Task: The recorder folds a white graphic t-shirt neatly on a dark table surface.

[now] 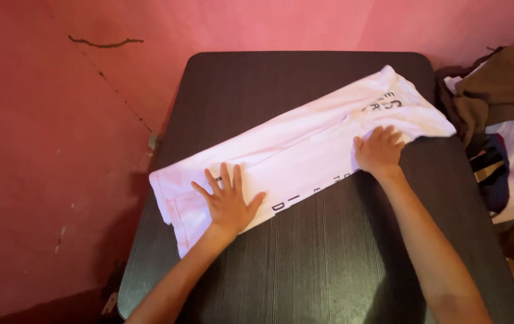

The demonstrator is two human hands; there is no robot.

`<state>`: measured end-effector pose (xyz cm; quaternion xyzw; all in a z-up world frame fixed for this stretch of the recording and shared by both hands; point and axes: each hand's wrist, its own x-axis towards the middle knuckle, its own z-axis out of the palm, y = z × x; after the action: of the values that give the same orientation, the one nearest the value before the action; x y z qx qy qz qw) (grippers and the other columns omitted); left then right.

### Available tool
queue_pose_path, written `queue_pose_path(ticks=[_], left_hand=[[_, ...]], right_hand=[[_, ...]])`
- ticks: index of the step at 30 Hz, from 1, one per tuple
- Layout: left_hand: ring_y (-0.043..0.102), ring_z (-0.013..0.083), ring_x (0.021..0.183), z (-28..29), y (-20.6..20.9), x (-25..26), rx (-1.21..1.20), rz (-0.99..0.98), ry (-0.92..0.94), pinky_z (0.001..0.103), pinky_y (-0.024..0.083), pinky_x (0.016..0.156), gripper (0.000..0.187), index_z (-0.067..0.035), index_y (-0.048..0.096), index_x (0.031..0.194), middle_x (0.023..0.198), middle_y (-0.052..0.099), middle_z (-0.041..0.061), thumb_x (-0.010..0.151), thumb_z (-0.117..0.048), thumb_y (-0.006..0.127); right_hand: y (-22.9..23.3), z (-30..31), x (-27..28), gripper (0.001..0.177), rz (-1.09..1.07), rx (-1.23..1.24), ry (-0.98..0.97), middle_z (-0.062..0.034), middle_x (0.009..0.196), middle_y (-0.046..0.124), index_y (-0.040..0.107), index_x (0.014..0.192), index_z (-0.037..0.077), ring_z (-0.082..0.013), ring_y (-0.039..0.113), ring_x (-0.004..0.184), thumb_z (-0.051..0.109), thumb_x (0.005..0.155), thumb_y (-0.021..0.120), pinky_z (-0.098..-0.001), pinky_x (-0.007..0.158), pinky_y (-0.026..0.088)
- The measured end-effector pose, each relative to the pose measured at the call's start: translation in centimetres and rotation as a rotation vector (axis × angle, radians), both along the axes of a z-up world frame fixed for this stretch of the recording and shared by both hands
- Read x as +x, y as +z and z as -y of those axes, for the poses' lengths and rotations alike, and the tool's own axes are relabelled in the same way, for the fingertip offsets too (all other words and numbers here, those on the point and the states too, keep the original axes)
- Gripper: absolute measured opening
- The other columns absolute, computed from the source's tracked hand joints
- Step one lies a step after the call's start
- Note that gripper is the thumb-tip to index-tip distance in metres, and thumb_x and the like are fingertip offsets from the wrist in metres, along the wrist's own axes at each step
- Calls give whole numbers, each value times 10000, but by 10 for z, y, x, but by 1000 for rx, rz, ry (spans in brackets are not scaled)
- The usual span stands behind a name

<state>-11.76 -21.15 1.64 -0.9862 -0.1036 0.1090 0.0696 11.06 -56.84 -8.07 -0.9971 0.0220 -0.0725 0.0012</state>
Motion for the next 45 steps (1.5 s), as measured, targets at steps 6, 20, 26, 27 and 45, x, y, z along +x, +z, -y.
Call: queue_pose_path(ticks=[6, 20, 26, 27, 45], left_hand=[[-67, 553, 1546, 45, 41, -43, 0, -276, -48, 759, -141, 1151, 1013, -144, 23, 1663, 1696, 69, 294, 920, -826, 124], [-3, 618, 1461, 34, -3, -70, -226, 150, -302, 836, 57, 1072, 796, -148, 238, 1589, 1647, 66, 300, 1000, -683, 219], [98, 655, 1441, 29, -62, -79, -25, 454, -276, 864, 230, 930, 843, -229, 268, 1604, 1655, 104, 309, 971, -784, 240], [96, 658, 1443, 32, -70, -80, 67, 482, -267, 866, 226, 935, 870, -243, 229, 1605, 1660, 93, 309, 960, -826, 189], [-58, 783, 1365, 134, -12, -161, -465, -275, -621, 973, -10, 906, 1016, -218, 229, 1625, 1625, -87, 419, 779, -660, 575]], right_hand=[[31, -8, 21, 815, -125, 62, 143, -257, 1669, 261, 284, 1603, 29, -469, 195, 1544, 627, 1054, 219, -605, 1212, 193], [102, -105, -37, 809, -92, -28, 268, -335, 1621, 228, 283, 1562, -33, -539, 233, 1472, 589, 1046, 223, -665, 1157, 261], [77, -143, -60, 887, -174, 175, 242, -375, 1562, 163, 176, 1632, 132, -600, 138, 1383, 699, 964, 318, -810, 1009, 144], [67, -145, -60, 889, -194, 246, 245, -385, 1632, 25, 158, 1640, 179, -610, -81, 1478, 710, 943, 311, -836, 1048, -32], [82, -38, -67, 790, 21, 121, 697, -154, 1677, 253, 300, 1599, 110, -322, 186, 1553, 551, 966, 467, -550, 1210, 113]])
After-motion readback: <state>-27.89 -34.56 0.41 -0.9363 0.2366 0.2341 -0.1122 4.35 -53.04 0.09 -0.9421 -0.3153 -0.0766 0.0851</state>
